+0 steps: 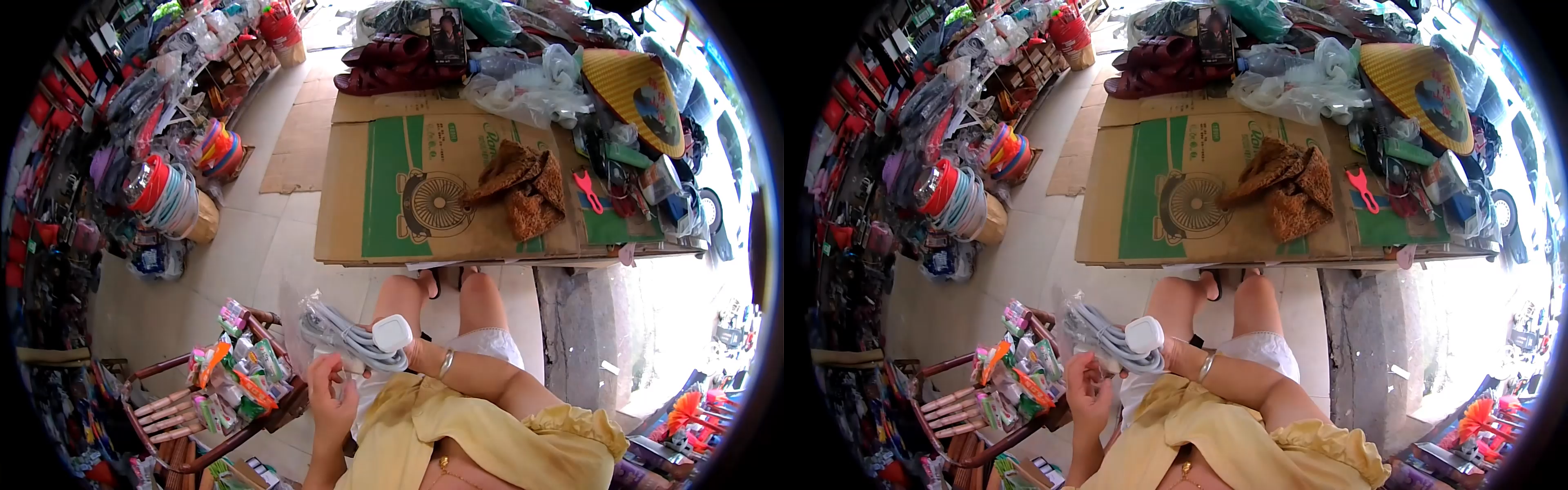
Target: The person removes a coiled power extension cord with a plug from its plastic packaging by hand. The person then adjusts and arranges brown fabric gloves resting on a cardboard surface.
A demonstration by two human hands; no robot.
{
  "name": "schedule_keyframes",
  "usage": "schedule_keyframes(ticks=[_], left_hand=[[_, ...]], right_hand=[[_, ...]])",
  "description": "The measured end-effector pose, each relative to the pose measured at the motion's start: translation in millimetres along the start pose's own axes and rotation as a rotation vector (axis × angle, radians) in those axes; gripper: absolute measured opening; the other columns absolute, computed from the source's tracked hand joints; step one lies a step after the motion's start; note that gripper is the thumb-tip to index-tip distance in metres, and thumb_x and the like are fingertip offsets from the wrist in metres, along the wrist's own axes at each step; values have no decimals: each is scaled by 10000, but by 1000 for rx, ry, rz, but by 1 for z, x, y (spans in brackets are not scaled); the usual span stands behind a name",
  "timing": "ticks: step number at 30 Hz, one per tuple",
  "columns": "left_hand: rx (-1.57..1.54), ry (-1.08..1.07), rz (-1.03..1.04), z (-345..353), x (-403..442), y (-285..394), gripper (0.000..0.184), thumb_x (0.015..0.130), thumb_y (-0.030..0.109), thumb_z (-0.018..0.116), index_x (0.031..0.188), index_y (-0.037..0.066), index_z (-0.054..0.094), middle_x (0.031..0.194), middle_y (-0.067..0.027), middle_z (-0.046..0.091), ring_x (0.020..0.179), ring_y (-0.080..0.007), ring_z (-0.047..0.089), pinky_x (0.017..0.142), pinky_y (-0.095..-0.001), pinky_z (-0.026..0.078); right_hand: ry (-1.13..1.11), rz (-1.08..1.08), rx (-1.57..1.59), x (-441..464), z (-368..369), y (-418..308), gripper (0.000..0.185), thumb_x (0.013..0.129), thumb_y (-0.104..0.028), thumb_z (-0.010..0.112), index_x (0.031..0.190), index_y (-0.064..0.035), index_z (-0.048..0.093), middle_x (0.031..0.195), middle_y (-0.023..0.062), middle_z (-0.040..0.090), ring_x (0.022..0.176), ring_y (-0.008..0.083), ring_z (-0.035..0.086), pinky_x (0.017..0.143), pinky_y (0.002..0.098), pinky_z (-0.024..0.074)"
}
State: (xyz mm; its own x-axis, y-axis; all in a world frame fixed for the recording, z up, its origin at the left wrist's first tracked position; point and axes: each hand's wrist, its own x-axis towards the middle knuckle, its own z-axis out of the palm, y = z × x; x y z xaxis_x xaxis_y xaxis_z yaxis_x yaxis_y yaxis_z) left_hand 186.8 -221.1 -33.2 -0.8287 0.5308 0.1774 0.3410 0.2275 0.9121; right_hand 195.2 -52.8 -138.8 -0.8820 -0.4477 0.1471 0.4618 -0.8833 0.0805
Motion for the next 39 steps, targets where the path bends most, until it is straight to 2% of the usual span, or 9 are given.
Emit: schedule_keyframes(ticks=[1,5,12,15,19,20,30,37,39], left_hand=[[109,-13,26,1,4,5,428,713,-101,547,1118,26,490,1128,-101,430,878,-129,492,722,-222,427],[135,79,-59,2,9,-8,488,644,-36,625,1115,23,513,962,-93,516,671,-159,494,604,-259,420],[297,-28,-53,-14,13,-17,309,682,-31,610,988,0,589,705,-50,522,636,-152,503,598,-266,433],[-43,49,-217,-14,12,-18,245,714,-37,589,955,5,615,736,-75,549,642,-166,525,603,-275,443],[47,-74,107,-4,25,11,243,739,-79,561,958,9,623,759,-56,559,645,-123,543,556,-220,425],[59,-184,198,-1,25,19,249,736,-77,566,956,16,635,772,-70,573,651,-149,558,565,-231,434],[85,-396,20,-1,-13,15,281,741,-40,601,1000,59,646,795,-97,589,687,-200,578,599,-274,456],[-320,-266,108,17,-4,8,284,737,-74,589,1005,18,609,811,-82,582,712,-164,545,632,-246,417],[-289,-513,192,29,4,14,312,752,-75,582,1051,17,585,829,-77,580,764,-167,544,678,-260,418]], right_hand=[[7,-36,-114,1,4,0,565,825,-244,594,1318,-71,381,1153,102,561,892,216,631,682,388,571],[48,18,-159,1,12,-3,554,824,-238,575,1318,-76,384,1121,107,577,859,217,639,678,373,572],[205,34,-311,1,26,-2,562,815,-221,515,1333,-73,356,1096,116,576,814,210,639,667,354,562],[265,28,-498,4,30,-1,600,791,-203,498,1345,-50,328,1112,90,557,856,161,606,708,287,523],[291,99,-868,15,20,-4,640,752,-190,485,1347,-19,321,1153,48,517,967,79,509,794,202,435],[355,37,-1000,15,-10,-4,705,786,-294,578,1358,13,304,1306,80,420,1133,135,431,965,262,351],[209,-68,-316,15,3,-7,534,855,-327,528,1276,-26,397,1193,62,479,1086,140,446,965,280,344],[157,-115,-286,36,4,-2,546,857,-325,528,1287,-21,385,1219,74,464,1116,154,431,983,287,329],[167,-126,-296,40,4,-3,549,857,-324,527,1290,-19,382,1226,77,460,1124,158,426,988,289,324]])
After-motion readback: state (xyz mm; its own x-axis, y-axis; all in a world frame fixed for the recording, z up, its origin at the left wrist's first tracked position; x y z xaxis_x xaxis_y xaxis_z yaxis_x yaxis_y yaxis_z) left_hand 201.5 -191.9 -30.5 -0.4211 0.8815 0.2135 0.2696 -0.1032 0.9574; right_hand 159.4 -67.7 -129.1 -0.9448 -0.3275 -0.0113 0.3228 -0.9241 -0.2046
